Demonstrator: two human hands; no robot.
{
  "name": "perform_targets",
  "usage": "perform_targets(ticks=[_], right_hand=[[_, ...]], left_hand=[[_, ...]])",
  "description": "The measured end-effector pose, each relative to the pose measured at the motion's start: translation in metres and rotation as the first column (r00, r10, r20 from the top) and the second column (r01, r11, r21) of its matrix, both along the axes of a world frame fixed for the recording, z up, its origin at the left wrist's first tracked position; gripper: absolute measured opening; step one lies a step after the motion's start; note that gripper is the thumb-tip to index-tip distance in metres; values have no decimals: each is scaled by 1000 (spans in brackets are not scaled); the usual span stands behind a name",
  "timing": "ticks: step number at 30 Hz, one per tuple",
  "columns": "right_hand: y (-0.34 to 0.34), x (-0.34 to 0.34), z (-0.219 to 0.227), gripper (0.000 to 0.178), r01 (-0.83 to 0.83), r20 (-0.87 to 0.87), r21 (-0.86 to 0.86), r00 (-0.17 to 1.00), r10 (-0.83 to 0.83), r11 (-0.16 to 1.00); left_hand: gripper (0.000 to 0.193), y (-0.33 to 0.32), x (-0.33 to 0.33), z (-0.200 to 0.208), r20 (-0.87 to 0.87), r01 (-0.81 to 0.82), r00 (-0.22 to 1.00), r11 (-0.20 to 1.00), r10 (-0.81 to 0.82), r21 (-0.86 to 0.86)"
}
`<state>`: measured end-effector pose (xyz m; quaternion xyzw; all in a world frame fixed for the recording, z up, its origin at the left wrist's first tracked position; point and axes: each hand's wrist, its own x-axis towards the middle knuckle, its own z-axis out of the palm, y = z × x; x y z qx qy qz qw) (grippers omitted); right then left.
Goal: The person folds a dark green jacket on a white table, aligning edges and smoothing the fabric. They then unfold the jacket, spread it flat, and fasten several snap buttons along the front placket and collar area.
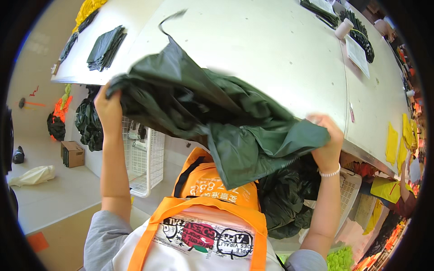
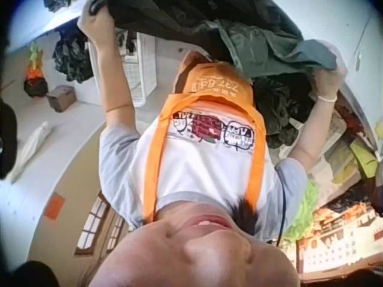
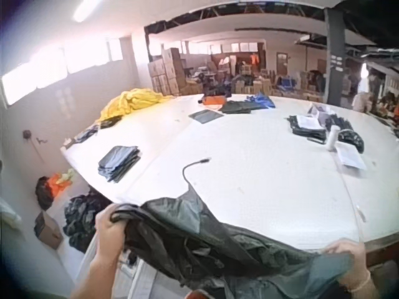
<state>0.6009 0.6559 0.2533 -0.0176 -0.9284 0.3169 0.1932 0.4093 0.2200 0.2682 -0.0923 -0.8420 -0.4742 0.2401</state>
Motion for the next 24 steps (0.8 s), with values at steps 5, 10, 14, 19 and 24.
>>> perform_targets(ticks=[5,10,14,19,24], right_hand=[[-12,17,48,34,-51,166,-323,980,109,945],[60,20,61,27,336,-111,-25,935,-337,942],[39,5,80,42,-244,325,-552,818,475,797],[-46,-53,-34,67,181,703,-685,415,577,705],[-134,-82,-62,48,-196,-118,-973,873,474,120]], left_hand=[[22,-10,-69,30,-32,-8,999,721,41,693],[19,7,-65,37,29,135,979,751,-201,646],[29,31,-33,41,161,64,895,476,-416,877],[28,67,-6,64,-366,521,561,-27,-743,853],[29,74,-13,77,-337,409,577,-94,-744,908]])
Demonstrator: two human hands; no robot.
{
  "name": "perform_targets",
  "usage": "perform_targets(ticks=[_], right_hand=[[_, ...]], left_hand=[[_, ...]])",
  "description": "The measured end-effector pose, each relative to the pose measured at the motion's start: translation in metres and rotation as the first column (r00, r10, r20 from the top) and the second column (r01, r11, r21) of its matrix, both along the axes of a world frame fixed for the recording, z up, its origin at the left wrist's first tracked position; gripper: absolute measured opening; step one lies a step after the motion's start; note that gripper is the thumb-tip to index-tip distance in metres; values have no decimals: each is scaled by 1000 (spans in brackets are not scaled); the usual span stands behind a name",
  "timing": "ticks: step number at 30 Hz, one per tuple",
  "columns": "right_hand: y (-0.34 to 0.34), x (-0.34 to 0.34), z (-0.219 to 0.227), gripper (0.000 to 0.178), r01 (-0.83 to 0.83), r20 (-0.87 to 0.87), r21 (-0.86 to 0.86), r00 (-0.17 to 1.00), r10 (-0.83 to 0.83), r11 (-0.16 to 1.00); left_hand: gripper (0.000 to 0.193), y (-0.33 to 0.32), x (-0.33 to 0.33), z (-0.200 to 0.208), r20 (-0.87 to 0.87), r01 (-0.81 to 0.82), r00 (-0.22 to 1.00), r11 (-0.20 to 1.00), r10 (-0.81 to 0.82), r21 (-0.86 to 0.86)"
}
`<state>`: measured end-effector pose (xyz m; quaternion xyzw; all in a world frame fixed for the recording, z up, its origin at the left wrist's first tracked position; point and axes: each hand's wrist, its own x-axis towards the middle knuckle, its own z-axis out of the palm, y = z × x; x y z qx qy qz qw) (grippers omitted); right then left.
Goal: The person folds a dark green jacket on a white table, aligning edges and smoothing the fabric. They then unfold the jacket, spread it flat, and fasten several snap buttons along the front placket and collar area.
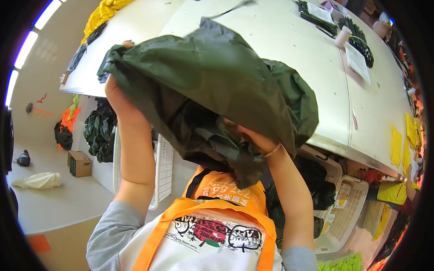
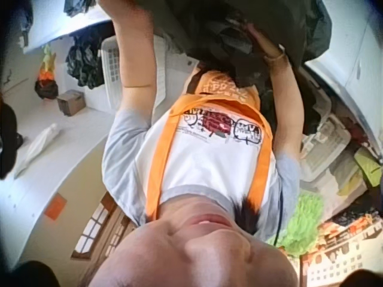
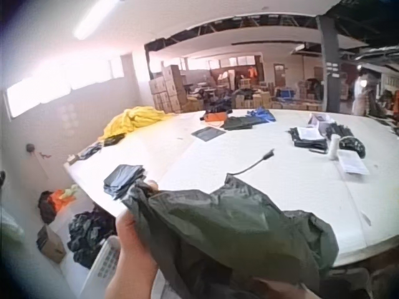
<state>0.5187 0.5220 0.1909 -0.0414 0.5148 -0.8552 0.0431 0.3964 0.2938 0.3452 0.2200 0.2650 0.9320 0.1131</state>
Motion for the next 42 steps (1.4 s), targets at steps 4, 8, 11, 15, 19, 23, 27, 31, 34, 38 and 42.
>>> perform_targets(ticks=[4,8,11,15,19,23,27,31,34,38,42], right_hand=[[82,-43,25,46,343,-99,-457,897,-430,821],[0,-80,73,45,260,-632,-76,734,-248,963],[-19,-36,28,45,489,-608,583,793,-52,649],[-7,7,13,59,-166,14,671,977,212,722],[-47,26,-84,92,151,17,690,974,-224,708],[-67,-21,-107,46,502,235,343,773,-590,794],[5,-3,-42,51,543,119,583,679,-724,605],[101,42,61,40,788,-392,613,367,-844,59],[119,86,173,34,906,-609,406,171,-775,-119],[151,29,190,25,730,-854,513,379,-357,-451],[163,-65,238,25,836,-953,301,279,-117,-459]], left_hand=[[24,16,-8,7,219,-216,938,946,270,-242],[26,31,-57,-15,328,-292,793,792,514,-536],[25,48,-63,-42,288,-214,879,852,381,-477],[25,15,-18,-7,-3,-109,994,960,112,-260],[25,13,-17,1,-70,-59,996,982,47,-178],[25,-9,-30,4,-138,-90,988,976,63,-197],[26,-73,-47,25,-423,-432,882,715,208,-549],[11,-137,-8,55,-927,-967,103,-256,-362,-8],[58,-132,-23,68,-940,-998,50,24,-336,-61],[76,-172,-76,95,-978,-970,-132,-181,-164,161],[67,-106,-171,139,-935,-931,-125,-286,-331,226]])
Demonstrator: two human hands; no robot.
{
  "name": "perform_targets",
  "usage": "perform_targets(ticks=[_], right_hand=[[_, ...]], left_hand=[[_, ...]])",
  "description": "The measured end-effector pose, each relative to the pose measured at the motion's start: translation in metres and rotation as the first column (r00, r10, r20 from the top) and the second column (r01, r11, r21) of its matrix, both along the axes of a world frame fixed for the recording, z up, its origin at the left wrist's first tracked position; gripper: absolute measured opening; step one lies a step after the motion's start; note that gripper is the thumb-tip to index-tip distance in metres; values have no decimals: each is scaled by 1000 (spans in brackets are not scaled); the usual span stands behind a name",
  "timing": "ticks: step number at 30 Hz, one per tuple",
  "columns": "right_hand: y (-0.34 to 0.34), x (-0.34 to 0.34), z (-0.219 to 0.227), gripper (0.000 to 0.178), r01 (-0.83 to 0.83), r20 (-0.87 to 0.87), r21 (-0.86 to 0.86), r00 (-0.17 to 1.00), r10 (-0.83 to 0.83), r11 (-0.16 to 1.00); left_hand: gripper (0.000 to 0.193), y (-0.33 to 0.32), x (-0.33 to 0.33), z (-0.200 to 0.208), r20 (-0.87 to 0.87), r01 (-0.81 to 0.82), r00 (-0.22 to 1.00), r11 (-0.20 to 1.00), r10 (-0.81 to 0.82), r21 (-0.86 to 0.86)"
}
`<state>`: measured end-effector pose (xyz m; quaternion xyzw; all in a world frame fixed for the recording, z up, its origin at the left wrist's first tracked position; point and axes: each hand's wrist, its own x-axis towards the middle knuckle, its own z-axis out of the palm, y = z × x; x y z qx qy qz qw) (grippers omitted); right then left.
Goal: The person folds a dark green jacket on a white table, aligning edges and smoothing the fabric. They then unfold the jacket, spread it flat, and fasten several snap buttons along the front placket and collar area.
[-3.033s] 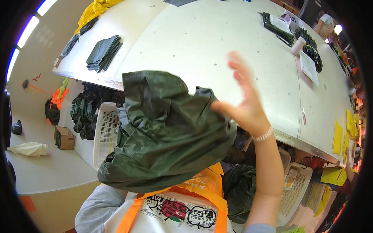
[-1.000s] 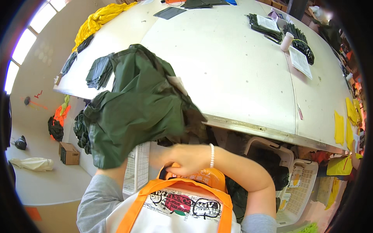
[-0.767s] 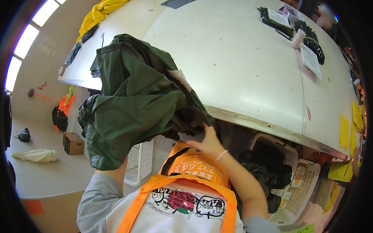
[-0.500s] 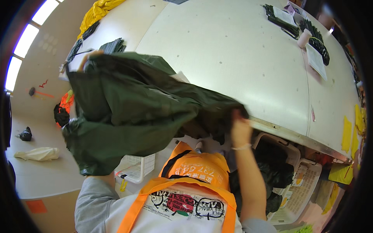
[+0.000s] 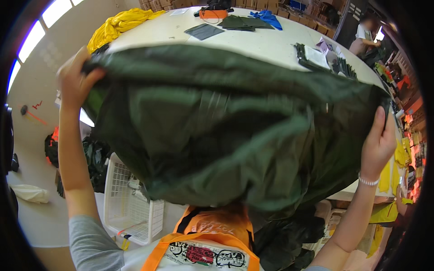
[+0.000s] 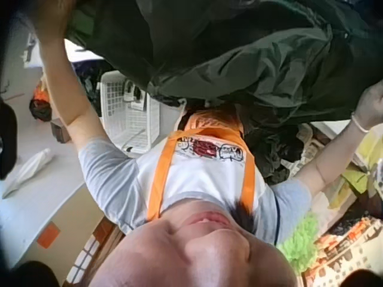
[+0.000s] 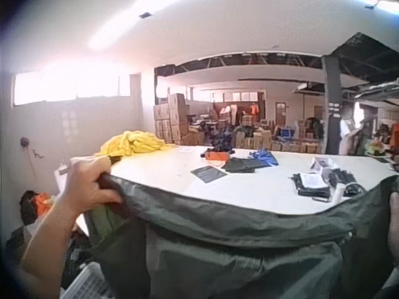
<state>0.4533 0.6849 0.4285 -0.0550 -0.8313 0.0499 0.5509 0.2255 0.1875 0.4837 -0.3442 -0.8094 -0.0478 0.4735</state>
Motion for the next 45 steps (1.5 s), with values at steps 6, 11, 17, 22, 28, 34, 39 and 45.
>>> perform_targets(ticks=[6,11,17,22,28,34,39,45], right_hand=[[123,-122,-62,25,162,52,97,985,-167,982],[182,-210,-206,21,233,281,-92,939,-199,968],[204,-281,-366,18,425,745,-252,659,-106,869],[208,-286,-427,17,445,839,-212,539,-71,870],[201,-295,-395,21,438,786,-76,579,-216,896],[43,-255,-280,18,195,720,-499,636,279,844],[20,-190,-349,36,552,585,-804,669,458,221],[21,-222,-373,21,329,97,-839,873,477,-433]], left_hand=[[69,153,-138,-44,181,-141,967,969,178,-204],[72,251,-241,-192,463,-123,843,936,274,-329],[70,306,-293,-349,607,-179,581,813,542,-554],[71,315,-302,-426,644,-120,452,757,617,-642],[70,317,-319,-430,792,-122,326,854,516,-506],[25,246,-281,-406,847,-284,461,860,-265,424],[59,210,-121,-385,770,-405,-565,913,-298,56],[70,238,-6,-402,114,-655,-748,755,-653,29]])
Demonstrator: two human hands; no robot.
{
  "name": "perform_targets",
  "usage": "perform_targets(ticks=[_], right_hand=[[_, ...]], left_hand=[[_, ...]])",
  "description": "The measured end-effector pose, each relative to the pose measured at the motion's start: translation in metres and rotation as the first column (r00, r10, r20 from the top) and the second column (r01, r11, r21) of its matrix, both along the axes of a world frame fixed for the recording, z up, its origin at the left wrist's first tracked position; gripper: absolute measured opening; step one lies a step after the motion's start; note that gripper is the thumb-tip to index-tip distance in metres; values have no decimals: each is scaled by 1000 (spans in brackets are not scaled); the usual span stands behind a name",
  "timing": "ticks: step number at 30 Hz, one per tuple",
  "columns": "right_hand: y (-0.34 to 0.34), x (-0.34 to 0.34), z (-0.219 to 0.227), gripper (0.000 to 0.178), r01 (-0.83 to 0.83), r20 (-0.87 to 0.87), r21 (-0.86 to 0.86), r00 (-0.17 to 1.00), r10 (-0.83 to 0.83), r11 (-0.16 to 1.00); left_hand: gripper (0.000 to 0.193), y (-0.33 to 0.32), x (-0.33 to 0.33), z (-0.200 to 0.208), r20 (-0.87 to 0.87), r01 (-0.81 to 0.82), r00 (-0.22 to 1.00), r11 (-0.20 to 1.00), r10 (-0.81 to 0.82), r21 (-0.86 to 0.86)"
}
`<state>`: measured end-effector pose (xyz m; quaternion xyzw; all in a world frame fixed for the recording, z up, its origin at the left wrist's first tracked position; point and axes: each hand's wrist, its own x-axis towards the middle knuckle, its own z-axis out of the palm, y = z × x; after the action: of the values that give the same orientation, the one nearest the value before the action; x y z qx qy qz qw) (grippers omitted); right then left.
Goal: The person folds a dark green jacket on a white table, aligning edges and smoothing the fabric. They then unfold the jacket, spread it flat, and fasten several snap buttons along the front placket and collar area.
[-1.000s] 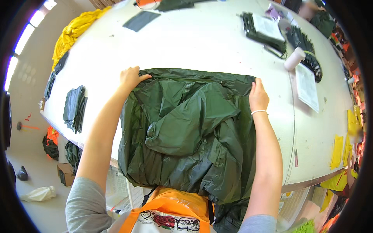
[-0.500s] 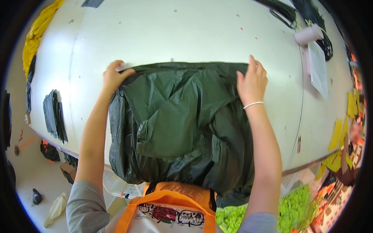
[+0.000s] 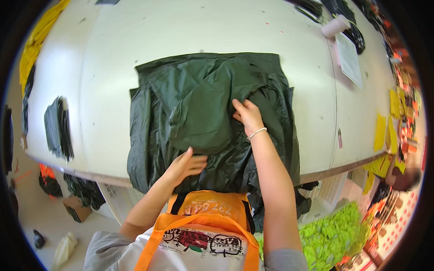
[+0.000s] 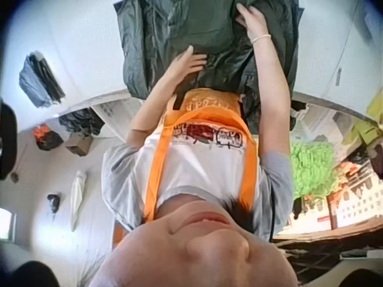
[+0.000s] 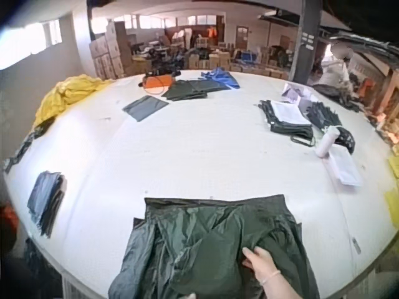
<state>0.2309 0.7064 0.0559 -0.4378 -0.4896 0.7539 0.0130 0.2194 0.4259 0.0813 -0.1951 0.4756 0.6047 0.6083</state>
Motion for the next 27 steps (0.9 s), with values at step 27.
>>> perform_targets(ticks=[27], right_hand=[[-61,-29,35,30,-925,19,196,-329,944,-326]], left_hand=[[19,75,4,122,-247,-321,872,875,422,362]])
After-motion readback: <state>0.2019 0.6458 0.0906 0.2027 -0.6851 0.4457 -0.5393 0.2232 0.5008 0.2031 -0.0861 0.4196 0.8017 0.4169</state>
